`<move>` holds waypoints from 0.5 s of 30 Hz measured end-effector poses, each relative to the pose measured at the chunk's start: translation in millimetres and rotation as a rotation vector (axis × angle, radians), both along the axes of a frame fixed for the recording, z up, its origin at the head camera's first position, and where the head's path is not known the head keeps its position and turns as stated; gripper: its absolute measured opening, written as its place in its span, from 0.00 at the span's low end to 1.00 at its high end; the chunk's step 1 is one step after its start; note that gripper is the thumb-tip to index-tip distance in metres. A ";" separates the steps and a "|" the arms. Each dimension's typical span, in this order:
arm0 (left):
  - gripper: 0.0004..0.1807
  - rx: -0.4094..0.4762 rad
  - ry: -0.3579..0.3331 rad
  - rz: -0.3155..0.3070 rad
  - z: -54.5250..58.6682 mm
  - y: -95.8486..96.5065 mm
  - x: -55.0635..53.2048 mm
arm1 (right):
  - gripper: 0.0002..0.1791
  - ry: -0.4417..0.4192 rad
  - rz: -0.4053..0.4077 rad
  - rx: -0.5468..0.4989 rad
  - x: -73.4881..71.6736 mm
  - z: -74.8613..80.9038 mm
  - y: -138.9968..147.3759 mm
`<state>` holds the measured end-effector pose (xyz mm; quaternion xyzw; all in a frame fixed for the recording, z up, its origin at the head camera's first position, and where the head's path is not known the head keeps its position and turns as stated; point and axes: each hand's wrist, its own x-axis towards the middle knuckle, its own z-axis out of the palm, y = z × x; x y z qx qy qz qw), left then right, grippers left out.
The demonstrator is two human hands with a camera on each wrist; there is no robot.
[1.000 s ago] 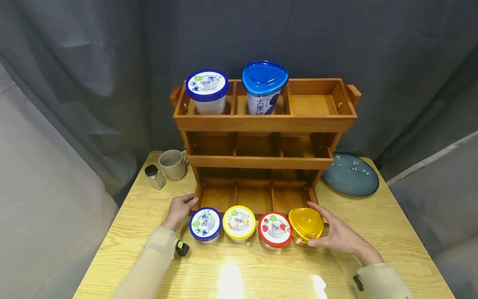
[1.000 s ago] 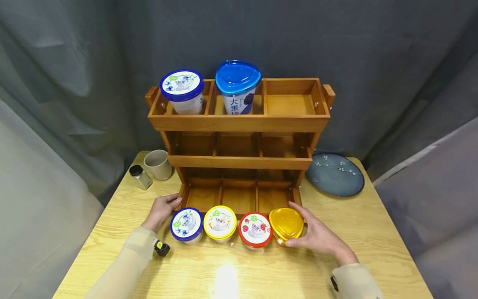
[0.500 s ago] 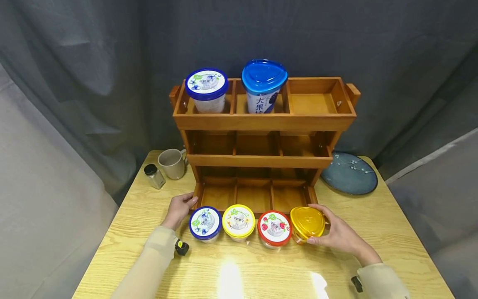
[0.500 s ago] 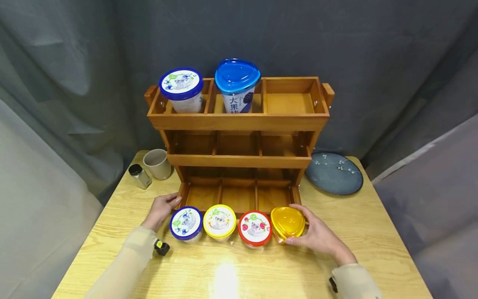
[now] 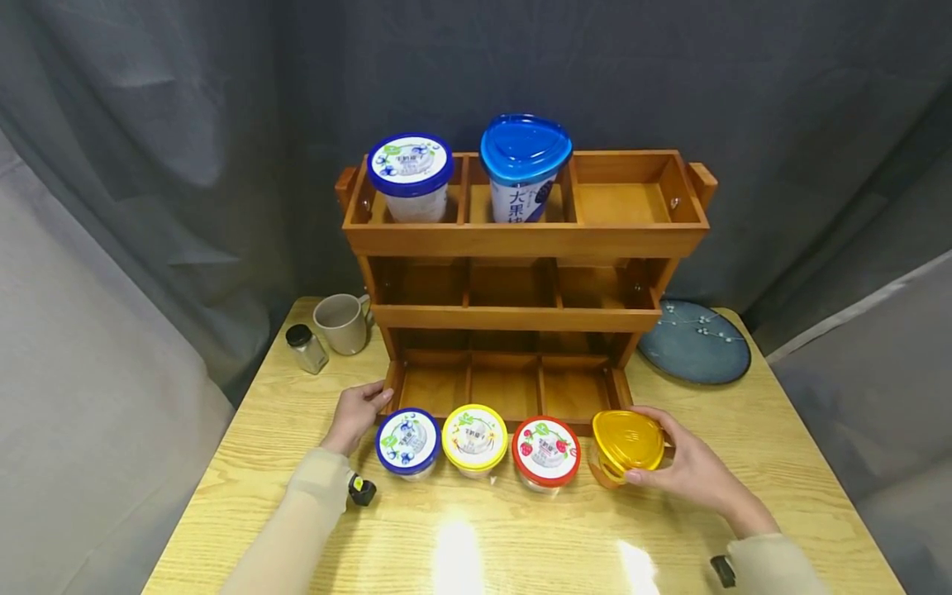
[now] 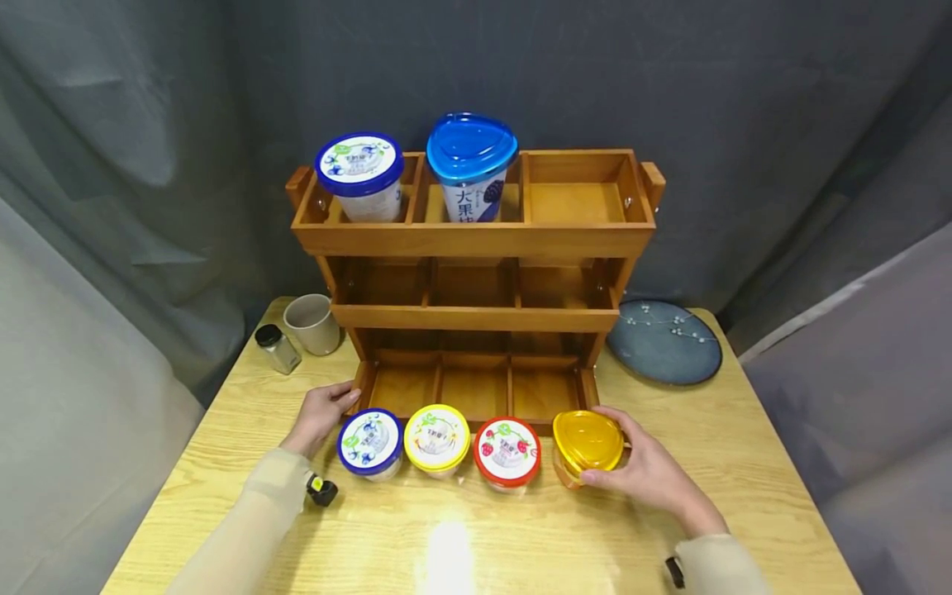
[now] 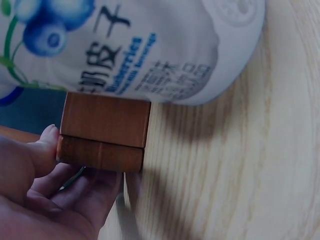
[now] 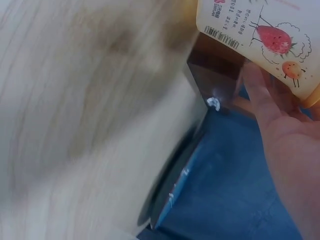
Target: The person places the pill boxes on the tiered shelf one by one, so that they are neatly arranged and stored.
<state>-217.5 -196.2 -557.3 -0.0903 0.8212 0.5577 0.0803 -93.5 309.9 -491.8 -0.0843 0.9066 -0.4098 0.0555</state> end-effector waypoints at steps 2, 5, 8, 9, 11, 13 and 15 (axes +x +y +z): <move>0.25 0.002 0.000 0.000 0.7 0.6 0.1 | 0.52 0.001 -0.005 -0.010 3.7 6.8 2.8; 0.24 0.005 0.002 0.001 1.4 2.1 0.1 | 0.52 0.014 -0.007 -0.013 9.8 17.8 8.0; 0.24 0.006 0.005 0.002 1.4 3.0 0.1 | 0.52 0.037 -0.010 -0.002 15.7 29.9 13.7; 0.24 0.005 0.006 0.003 1.3 3.0 0.0 | 0.52 0.045 -0.011 0.005 17.6 34.1 15.8; 0.24 0.006 0.006 0.006 0.9 2.7 0.0 | 0.52 0.070 -0.014 0.018 21.3 43.1 19.4; 0.24 0.009 0.005 0.008 0.6 2.0 0.1 | 0.53 0.097 -0.020 0.026 25.0 53.1 22.0; 0.24 0.009 0.002 0.010 0.2 1.1 0.2 | 0.53 0.138 -0.017 0.022 27.9 63.5 24.2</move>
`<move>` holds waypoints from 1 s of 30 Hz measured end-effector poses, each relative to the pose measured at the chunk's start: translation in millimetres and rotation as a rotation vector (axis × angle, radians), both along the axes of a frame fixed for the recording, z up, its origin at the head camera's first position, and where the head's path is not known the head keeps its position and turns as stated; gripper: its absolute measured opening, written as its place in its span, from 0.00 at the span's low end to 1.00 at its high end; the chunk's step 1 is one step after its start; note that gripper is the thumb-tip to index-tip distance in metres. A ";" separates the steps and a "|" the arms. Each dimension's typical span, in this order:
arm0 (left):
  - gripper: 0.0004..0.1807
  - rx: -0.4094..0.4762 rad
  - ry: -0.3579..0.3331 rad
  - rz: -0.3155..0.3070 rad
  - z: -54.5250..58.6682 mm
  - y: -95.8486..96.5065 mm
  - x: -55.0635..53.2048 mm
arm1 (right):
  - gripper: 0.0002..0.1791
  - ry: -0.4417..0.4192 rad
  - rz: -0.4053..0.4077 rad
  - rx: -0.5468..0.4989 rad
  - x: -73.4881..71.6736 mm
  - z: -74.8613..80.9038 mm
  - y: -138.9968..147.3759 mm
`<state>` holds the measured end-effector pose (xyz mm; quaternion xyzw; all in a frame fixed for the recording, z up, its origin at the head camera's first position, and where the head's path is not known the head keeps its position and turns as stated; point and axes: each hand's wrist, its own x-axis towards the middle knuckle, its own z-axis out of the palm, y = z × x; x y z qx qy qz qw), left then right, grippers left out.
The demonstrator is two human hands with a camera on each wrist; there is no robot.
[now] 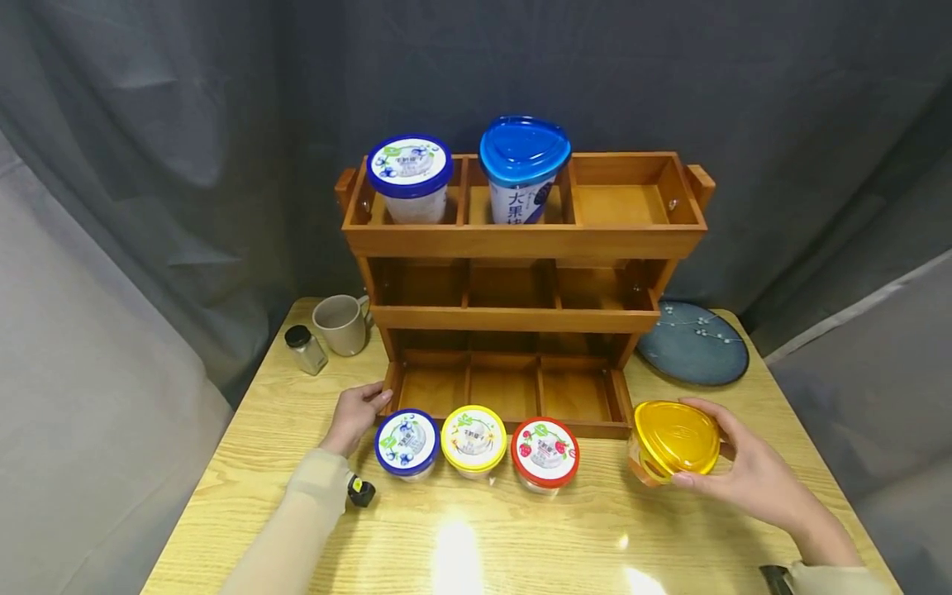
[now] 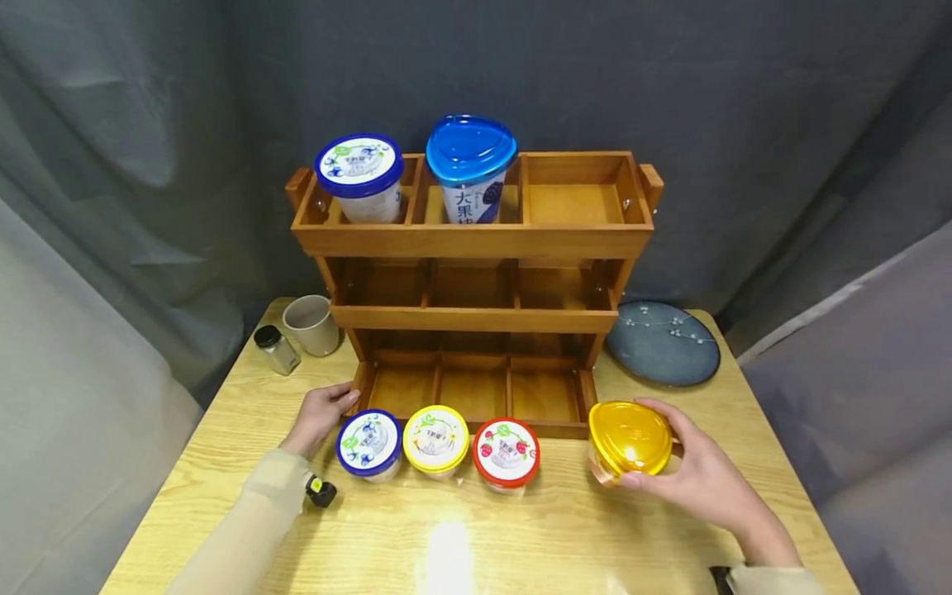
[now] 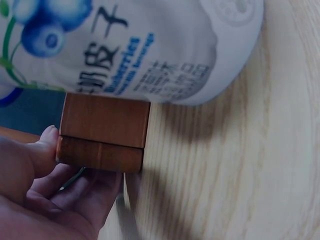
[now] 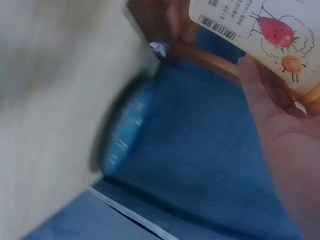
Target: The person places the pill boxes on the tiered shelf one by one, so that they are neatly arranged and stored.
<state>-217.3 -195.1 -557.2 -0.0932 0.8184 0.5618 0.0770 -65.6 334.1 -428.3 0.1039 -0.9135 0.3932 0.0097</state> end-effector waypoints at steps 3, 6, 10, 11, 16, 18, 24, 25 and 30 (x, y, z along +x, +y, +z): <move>0.24 0.001 -0.001 -0.001 -0.8 -1.4 0.0 | 0.53 0.062 0.008 -0.005 3.6 18.5 1.1; 0.24 -0.001 0.003 -0.003 -1.5 -2.4 -0.3 | 0.53 0.112 0.025 0.003 4.9 37.6 1.9; 0.24 0.001 0.003 -0.006 -1.6 -2.2 -0.3 | 0.54 0.140 0.011 0.037 3.1 62.5 2.6; 0.24 0.002 0.001 -0.004 -1.5 -2.0 -0.2 | 0.55 0.148 0.010 0.042 1.9 68.2 2.9; 0.24 0.003 -0.005 -0.002 -1.3 -1.3 0.4 | 0.55 0.171 0.033 0.035 -5.5 95.9 4.7; 0.24 0.002 -0.008 -0.001 -1.5 -1.2 0.5 | 0.55 0.183 0.032 0.023 -8.9 107.8 5.4; 0.24 0.006 -0.009 0.000 -3.4 -1.4 0.0 | 0.55 0.247 0.019 0.034 -21.7 147.6 9.2; 0.24 0.005 -0.008 0.000 -3.7 -1.5 -0.1 | 0.55 0.263 0.025 0.031 -24.6 154.7 10.1; 0.24 -0.007 -0.003 0.001 -4.0 -1.0 0.1 | 0.54 0.317 0.038 0.004 -39.7 188.5 13.2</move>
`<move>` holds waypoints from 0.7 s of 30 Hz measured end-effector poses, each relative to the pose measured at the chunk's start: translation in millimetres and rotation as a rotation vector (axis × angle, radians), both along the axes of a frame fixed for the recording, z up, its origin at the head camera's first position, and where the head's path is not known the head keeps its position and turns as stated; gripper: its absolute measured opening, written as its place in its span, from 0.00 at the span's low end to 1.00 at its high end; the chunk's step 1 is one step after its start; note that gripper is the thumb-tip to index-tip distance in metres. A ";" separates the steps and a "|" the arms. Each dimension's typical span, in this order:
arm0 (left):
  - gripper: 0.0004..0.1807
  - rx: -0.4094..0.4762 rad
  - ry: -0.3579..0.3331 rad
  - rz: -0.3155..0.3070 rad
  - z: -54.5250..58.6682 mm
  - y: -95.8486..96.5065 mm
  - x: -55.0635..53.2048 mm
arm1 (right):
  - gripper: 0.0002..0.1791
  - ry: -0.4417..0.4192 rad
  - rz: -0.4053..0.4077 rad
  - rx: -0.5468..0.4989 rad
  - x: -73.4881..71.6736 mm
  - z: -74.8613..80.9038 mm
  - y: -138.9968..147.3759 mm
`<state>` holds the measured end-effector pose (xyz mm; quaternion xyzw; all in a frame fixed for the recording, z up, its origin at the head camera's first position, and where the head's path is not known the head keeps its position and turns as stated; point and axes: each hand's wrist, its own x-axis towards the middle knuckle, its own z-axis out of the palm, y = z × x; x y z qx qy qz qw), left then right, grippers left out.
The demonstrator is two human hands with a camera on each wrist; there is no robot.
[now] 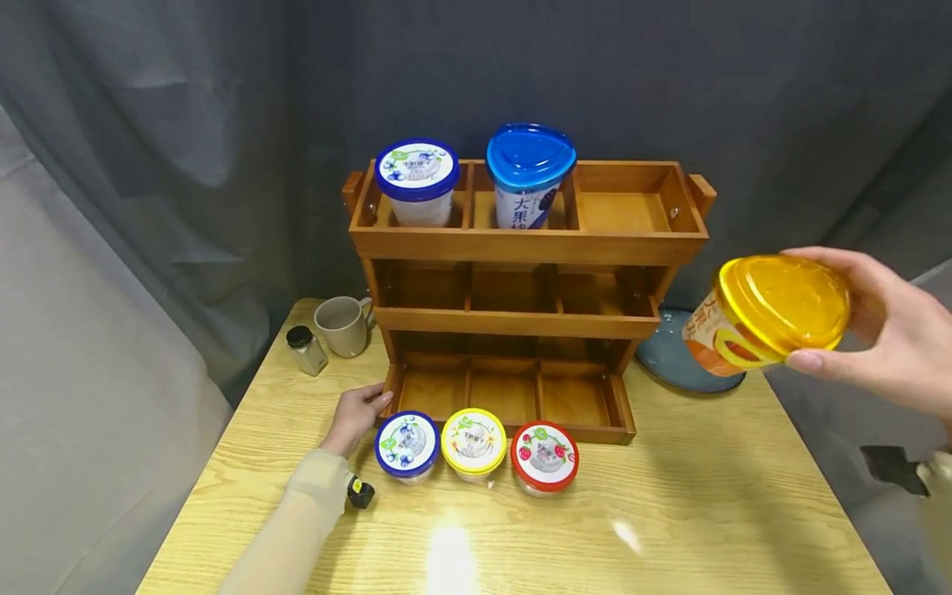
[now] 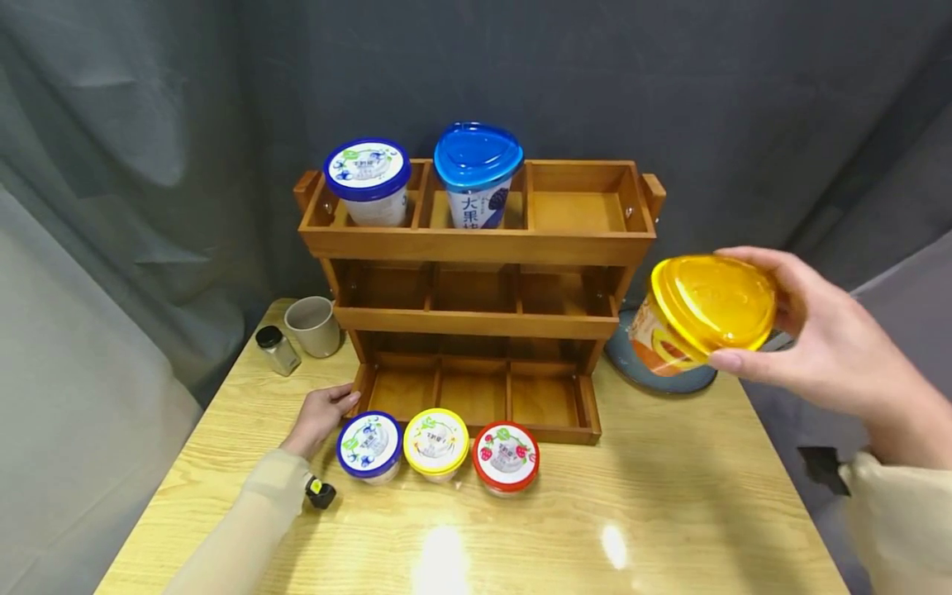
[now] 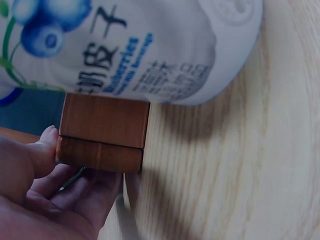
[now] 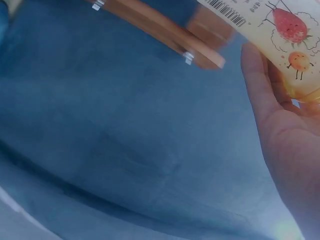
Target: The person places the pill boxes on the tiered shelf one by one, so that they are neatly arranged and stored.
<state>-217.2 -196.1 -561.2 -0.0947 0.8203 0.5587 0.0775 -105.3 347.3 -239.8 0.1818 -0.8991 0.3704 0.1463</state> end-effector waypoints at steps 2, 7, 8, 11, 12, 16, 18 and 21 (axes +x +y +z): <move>0.24 0.000 0.000 0.001 0.0 0.5 0.0 | 0.51 0.010 -0.011 -0.017 -5.9 12.8 -0.4; 0.24 0.003 -0.008 0.003 1.3 1.5 0.1 | 0.44 0.023 -0.038 -0.061 -22.3 45.0 -7.4; 0.24 0.004 -0.010 0.003 1.9 1.5 0.3 | 0.44 0.024 -0.040 -0.066 -26.4 50.9 -8.5; 0.24 0.005 -0.012 0.003 3.4 1.5 0.9 | 0.41 0.020 -0.039 -0.083 -39.1 66.9 -13.0; 0.24 0.008 -0.014 0.004 4.1 1.5 1.2 | 0.41 0.022 -0.037 -0.084 -43.9 71.8 -14.5; 0.24 0.011 -0.010 0.002 4.8 1.3 1.9 | 0.41 0.006 -0.062 -0.037 -62.5 89.6 -21.5; 0.24 0.008 -0.010 0.005 5.0 1.4 2.1 | 0.41 -0.011 -0.077 0.004 -72.6 97.0 -24.3; 0.24 -0.002 -0.005 0.001 4.8 1.5 2.4 | 0.42 -0.045 -0.102 0.052 -87.9 106.2 -27.5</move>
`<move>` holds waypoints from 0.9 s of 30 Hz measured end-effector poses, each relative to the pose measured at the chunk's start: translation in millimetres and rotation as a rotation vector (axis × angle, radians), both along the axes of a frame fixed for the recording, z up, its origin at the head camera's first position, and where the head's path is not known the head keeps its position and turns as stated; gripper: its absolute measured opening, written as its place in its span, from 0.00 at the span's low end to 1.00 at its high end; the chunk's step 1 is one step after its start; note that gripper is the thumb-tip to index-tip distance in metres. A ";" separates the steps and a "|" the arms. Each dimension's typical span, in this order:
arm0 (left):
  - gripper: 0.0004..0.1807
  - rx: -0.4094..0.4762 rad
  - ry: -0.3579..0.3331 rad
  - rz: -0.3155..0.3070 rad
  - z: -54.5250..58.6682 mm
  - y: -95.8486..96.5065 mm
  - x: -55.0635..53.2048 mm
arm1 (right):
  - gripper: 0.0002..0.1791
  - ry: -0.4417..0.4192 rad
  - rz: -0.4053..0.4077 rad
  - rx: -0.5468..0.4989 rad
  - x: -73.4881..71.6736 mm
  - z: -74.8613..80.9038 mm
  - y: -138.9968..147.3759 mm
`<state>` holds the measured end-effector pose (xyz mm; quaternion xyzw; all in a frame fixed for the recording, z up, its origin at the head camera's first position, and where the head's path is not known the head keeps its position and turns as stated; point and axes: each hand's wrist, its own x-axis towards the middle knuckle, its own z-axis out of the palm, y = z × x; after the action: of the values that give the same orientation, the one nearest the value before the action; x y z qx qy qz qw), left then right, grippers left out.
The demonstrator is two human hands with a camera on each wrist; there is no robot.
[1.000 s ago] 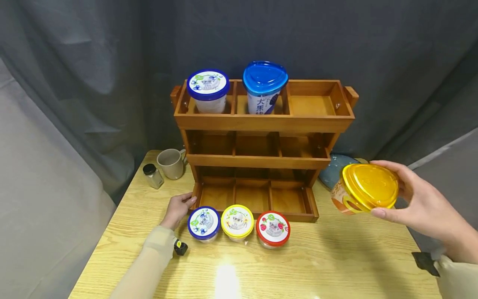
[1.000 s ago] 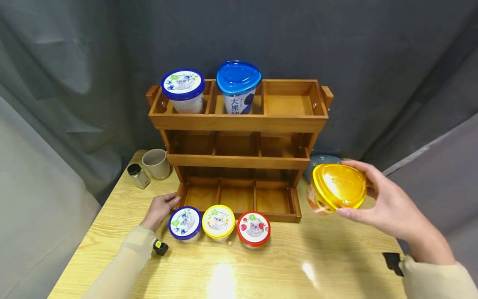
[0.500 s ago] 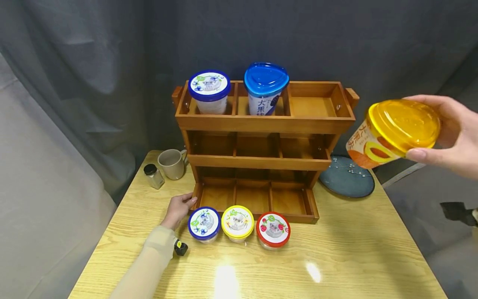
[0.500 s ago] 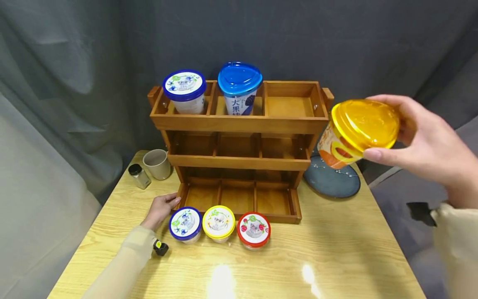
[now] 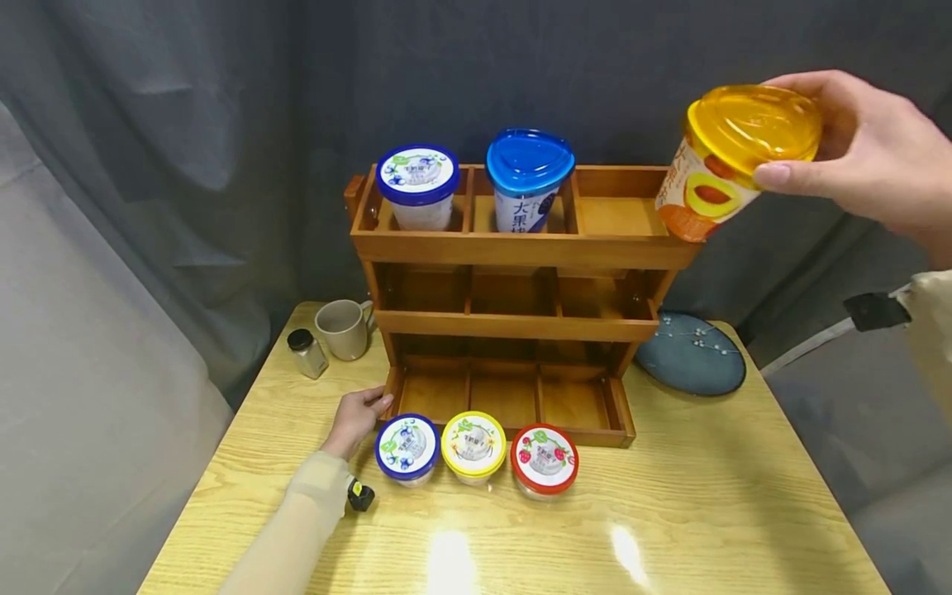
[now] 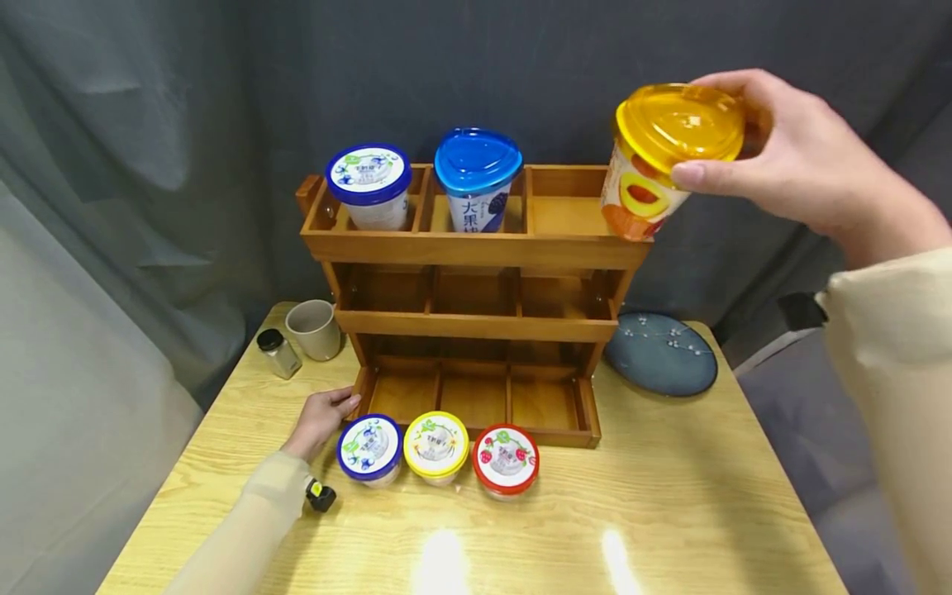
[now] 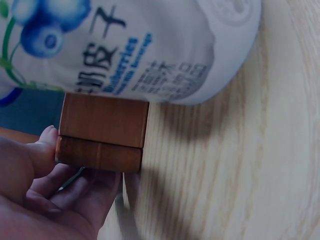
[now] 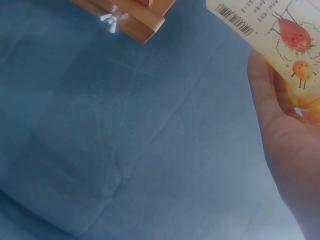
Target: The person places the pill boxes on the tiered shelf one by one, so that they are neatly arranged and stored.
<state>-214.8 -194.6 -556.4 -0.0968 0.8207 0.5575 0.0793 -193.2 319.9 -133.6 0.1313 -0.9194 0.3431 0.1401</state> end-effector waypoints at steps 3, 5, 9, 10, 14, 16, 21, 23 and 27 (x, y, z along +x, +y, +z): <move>0.24 -0.012 0.003 -0.002 -0.1 0.2 0.1 | 0.41 -0.029 -0.010 0.028 -15.5 6.3 -4.2; 0.24 -0.019 0.006 -0.005 0.1 0.3 0.3 | 0.41 -0.044 -0.009 0.046 -24.4 8.9 -7.6; 0.24 -0.018 0.006 -0.004 1.2 0.5 0.7 | 0.42 -0.084 -0.003 0.082 -38.3 10.3 -15.1; 0.24 -0.016 0.006 -0.005 1.4 0.7 0.6 | 0.43 -0.096 -0.003 0.089 -40.9 9.9 -16.8; 0.24 -0.010 0.010 -0.009 1.9 1.4 0.4 | 0.44 -0.132 0.015 0.113 -49.8 6.2 -21.7; 0.24 -0.007 0.008 -0.006 2.2 1.8 0.1 | 0.44 -0.154 0.028 0.113 -53.3 3.8 -23.2; 0.24 -0.015 0.010 -0.007 2.2 1.7 -0.1 | 0.45 -0.201 0.059 0.116 -61.6 -4.1 -27.3; 0.24 -0.020 0.008 -0.007 2.1 1.5 -0.1 | 0.45 -0.209 0.067 0.124 -64.5 -7.8 -29.7; 0.24 -0.019 0.002 -0.005 1.8 0.9 0.6 | 0.46 -0.215 0.073 0.144 -68.3 -13.9 -33.6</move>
<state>-214.2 -193.7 -554.6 -0.0948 0.8264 0.5494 0.0788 -261.5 286.2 -147.6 0.1369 -0.9460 0.2932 0.0182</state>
